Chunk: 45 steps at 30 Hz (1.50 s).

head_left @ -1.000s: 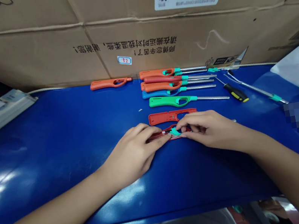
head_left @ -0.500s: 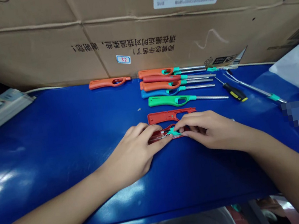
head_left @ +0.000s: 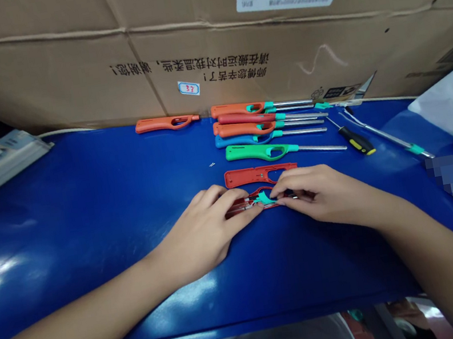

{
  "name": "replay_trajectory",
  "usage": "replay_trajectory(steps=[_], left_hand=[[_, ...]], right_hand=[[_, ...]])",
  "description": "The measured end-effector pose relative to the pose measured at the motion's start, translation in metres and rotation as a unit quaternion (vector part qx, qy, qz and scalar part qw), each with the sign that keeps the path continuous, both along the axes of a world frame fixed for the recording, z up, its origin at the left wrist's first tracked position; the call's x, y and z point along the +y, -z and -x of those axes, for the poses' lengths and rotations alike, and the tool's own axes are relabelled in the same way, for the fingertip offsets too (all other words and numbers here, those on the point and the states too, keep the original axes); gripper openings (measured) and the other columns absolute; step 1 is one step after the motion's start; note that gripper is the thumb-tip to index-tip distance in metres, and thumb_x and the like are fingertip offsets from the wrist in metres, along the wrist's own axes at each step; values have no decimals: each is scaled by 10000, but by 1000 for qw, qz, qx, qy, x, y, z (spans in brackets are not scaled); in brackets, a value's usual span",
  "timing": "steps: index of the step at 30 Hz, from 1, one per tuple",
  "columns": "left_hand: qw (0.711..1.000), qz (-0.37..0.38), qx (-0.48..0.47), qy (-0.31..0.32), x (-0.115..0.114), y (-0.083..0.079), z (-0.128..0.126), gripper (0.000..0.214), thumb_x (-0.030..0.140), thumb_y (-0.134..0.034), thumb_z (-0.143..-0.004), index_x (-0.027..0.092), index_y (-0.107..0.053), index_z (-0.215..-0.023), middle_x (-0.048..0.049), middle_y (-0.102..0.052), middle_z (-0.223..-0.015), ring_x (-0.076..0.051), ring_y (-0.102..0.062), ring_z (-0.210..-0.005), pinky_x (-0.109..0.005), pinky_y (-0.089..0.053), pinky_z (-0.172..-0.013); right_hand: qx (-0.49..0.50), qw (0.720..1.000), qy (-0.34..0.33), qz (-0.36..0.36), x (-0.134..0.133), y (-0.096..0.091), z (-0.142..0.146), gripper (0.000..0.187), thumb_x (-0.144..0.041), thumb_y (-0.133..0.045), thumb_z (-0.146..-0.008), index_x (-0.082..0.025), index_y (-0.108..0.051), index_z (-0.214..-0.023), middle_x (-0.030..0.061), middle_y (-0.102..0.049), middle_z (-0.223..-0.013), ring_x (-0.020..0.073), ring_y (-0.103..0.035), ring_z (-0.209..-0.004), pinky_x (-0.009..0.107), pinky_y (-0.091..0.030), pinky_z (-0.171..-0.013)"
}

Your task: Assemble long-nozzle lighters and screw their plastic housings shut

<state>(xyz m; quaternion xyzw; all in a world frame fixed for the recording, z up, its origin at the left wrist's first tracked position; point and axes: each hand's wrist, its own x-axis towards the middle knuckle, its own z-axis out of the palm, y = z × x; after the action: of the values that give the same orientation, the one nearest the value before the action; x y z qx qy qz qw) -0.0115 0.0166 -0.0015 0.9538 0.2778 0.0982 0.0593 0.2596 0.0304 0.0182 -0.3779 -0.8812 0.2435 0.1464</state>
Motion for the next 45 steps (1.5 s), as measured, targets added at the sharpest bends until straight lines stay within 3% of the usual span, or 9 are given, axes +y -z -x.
replay_trajectory(steps=[9, 34, 40, 45], left_hand=[[1000, 18, -26, 1, 1, -1, -2, 521, 77, -473, -946, 268, -546, -1425, -119, -584, -1333, -287, -501, -1118, -469, -503, -908], [998, 43, -54, -12, 2, 2, -3, 467, 97, -477, -963, 235, -559, -1402, -109, -592, -1332, -283, -495, -1150, -467, -484, -951], [998, 44, -51, -9, 2, 2, -2, 509, 80, -480, -945, 276, -558, -1408, -98, -587, -1337, -289, -498, -1137, -472, -486, -940], [998, 41, -56, -4, 3, 2, -2, 487, 97, -479, -955, 278, -572, -1398, -99, -588, -1340, -289, -504, -1131, -469, -486, -936]], right_hand=[[-24, 999, -24, -24, 0, 4, -3, 202, -184, -505, -992, -210, -698, -1048, 70, -717, -1028, 188, -681, -926, 306, -521, -816], [-56, 997, -12, -51, -6, 7, 1, 205, -220, -486, -1020, -190, -687, -1043, 60, -698, -1028, 184, -666, -926, 302, -517, -809], [-67, 996, -11, -60, -6, 7, 2, 191, -213, -496, -1011, -189, -685, -1021, 60, -698, -1017, 190, -670, -909, 311, -521, -789], [9, 998, 6, -69, -4, 4, 0, 177, -196, -510, -1003, -186, -687, -1006, 52, -700, -993, 165, -663, -902, 283, -517, -799]])
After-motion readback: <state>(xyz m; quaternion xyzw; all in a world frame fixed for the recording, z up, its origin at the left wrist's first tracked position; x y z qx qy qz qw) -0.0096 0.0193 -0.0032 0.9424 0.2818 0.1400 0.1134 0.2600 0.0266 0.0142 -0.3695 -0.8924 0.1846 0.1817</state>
